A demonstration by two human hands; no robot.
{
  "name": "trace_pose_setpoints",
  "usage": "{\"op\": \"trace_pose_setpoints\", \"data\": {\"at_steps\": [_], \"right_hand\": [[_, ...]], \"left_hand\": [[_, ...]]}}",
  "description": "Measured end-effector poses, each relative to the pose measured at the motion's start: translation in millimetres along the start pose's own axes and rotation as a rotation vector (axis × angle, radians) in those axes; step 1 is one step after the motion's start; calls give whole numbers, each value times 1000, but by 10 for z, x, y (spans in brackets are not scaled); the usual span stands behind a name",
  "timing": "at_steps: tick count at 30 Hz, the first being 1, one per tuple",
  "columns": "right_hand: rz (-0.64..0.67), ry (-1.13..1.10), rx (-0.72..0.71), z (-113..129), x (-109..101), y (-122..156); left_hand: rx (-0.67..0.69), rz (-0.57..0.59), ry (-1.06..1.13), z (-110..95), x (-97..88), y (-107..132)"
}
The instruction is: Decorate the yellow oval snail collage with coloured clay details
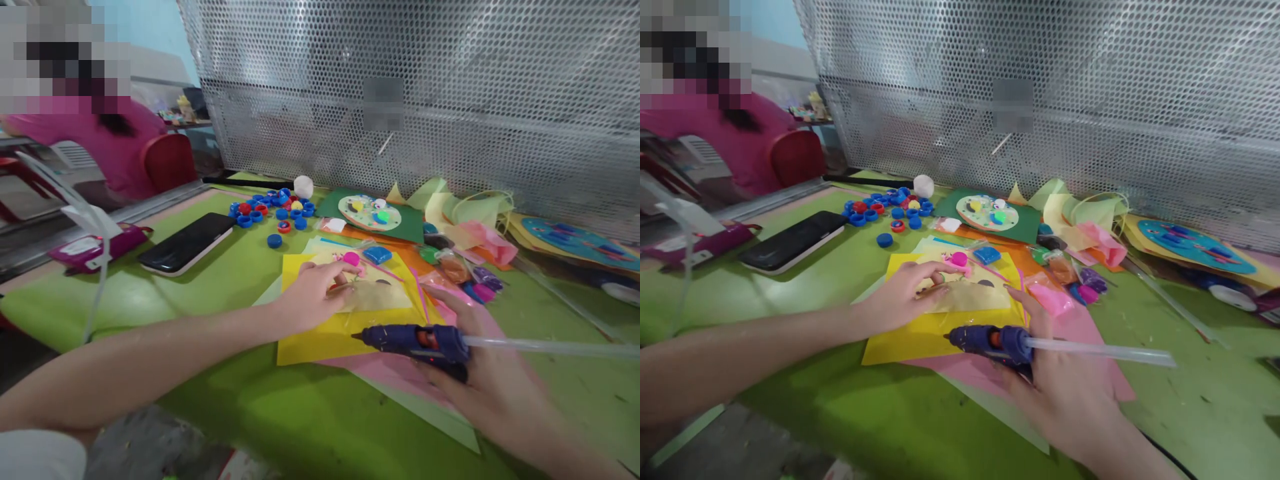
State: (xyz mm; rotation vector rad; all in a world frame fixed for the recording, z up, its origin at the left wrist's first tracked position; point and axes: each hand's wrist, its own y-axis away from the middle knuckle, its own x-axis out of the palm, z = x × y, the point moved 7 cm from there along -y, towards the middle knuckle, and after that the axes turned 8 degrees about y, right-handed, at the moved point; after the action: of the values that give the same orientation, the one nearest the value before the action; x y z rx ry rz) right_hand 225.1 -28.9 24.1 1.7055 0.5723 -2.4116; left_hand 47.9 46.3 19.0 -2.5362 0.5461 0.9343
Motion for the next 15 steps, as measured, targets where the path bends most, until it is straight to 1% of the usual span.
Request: {"op": "trace_pose_setpoints", "data": {"at_steps": [2,6,10,13,15], "right_hand": [[-40,25,-5,22,-21,-1],[-100,61,38,-8,-56,13],[-80,44,45,65,-29,3],[-98,-3,83,143,-29,-19],[-82,-53,78,196,-8,-34]], "left_hand": [[4,3,-11,-1,7,3],[22,-6,-21,-9,12,4],[14,-2,0,-23,7,-2],[7,11,70,-31,-1,-8],[7,13,109,-29,-10,-13]]}}
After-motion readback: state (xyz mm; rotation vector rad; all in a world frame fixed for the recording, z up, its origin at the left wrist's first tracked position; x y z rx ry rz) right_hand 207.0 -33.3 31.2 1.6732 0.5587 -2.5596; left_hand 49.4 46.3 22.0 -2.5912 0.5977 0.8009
